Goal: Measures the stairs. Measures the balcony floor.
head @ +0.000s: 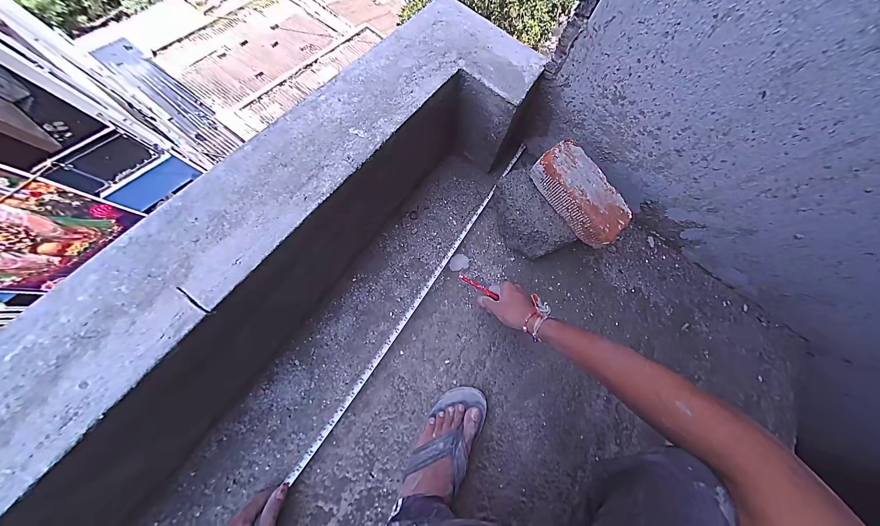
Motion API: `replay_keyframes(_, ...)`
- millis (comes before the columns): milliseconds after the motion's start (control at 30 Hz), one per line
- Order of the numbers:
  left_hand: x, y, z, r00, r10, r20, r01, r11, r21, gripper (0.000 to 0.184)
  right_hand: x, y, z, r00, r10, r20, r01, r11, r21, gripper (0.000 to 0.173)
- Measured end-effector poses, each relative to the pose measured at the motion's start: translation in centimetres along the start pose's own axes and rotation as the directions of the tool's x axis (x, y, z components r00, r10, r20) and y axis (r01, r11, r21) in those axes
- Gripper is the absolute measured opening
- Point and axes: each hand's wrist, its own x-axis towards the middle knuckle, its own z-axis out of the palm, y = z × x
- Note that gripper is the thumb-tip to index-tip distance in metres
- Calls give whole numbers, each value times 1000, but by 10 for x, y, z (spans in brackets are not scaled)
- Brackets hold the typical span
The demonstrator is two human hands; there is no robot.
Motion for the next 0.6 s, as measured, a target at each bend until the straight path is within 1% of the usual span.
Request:
replay_keyframes(67, 0, 19, -13, 994, -75, 73, 75, 997, 7, 51, 0, 0, 1, 1000, 0, 8, 0, 1000, -15, 39)
replay_keyframes(167, 2, 29, -17, 987, -128, 92, 129, 992, -3, 50, -1, -3, 0, 1000, 1, 18, 0, 999, -40, 39)
replay_keyframes(300, 3, 30, -18, 985, -135, 111, 135, 991, 11, 51, -3, -4, -1, 1000, -15, -17, 14, 998, -65, 39)
replay_keyframes(400, 4, 29, -16, 983, -142, 118, 140, 990, 22, 50, 2, -7, -17, 991, -60, -118, 39, 984, -171, 38)
replay_keyframes(467, 3, 28, -16, 985, -136, 109, 135, 991, 20, 49, 5, -12, -32, 983, -54, -173, 15, 976, -219, 41)
replay_keyframes(533, 5, 28, -17, 986, -128, 105, 127, 992, 16, 48, 9, -14, -43, 977, -37, -210, -11, 976, -219, 41)
replay_keyframes(600, 5, 26, -16, 988, -120, 97, 121, 993, -4, 48, 13, -9, -41, 978, -30, -209, -16, 976, -216, 41)
